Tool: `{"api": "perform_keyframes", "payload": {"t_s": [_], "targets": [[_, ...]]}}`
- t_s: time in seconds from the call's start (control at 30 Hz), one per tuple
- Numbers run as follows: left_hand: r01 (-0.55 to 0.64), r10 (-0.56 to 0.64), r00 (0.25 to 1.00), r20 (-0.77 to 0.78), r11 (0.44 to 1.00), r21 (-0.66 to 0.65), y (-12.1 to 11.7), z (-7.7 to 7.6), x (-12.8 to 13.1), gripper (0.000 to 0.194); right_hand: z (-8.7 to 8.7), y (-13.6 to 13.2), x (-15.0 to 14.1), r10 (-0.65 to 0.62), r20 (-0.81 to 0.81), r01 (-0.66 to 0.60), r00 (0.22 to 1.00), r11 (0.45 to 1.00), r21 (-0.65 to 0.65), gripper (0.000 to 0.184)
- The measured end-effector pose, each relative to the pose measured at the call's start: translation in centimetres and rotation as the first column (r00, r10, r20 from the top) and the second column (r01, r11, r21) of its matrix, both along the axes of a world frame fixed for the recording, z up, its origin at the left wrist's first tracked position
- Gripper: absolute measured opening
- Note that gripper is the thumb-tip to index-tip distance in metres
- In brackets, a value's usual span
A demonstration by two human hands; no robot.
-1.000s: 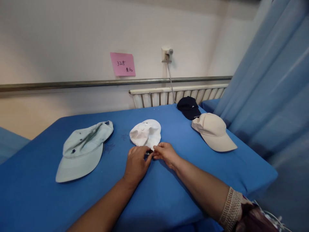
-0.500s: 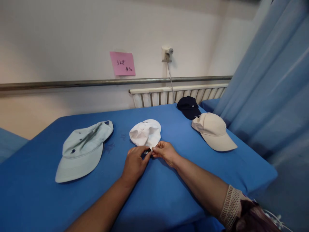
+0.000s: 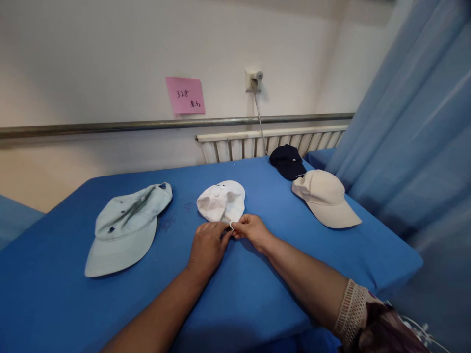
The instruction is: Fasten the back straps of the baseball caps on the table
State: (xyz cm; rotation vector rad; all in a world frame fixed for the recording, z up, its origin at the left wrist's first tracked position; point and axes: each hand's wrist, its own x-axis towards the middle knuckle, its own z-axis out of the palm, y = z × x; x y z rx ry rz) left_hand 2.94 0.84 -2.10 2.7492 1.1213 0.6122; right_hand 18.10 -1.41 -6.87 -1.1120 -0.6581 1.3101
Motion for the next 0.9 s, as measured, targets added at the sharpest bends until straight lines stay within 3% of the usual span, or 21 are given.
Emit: {"api": "perform_keyframes", "payload": {"t_s": [0.17,0.37,0.53,0.67,0.77,0.9], "targets": [[0.0,0.0,1.0,0.02,1.0,-0.02,0.1,-0.2,0.1,0.019,-0.1,0.1,-0.1,-0.038,0.04,0.037,0.998,0.999,0.019,0.041],[-0.033,0.099,0.959,0.267,0.97,-0.242,0.5,-0.9,0.1,0.025,1.1,-0.7,0.1,-0.008,-0.054,0.011,0.999,0.999,0.047,0.043],[-0.036,0.074,0.97,0.232,0.986,-0.165,0.3,-0.9,0.2,0.018,1.5,-0.6,0.2,0.013,-0.051,-0.014,0.999,1.0,-0.008,0.037],[-0.009,0.027,0.98,0.198,0.995,-0.095,0.1,-0.6,0.5,0.018,1.7,0.0,-0.2,-0.053,0.031,0.055,0.998,0.994,-0.096,0.024],[-0.001,0.017,0.982,0.187,0.996,-0.085,-0.1,-0.4,0.6,0.018,2.0,0.2,-0.4,-0.079,0.073,0.088,0.994,0.988,-0.129,0.018],[-0.024,0.056,0.969,0.241,0.991,-0.134,-0.1,-0.4,0.6,0.023,2.3,-0.1,-0.1,-0.04,0.017,0.042,0.999,0.994,-0.104,0.019]]}}
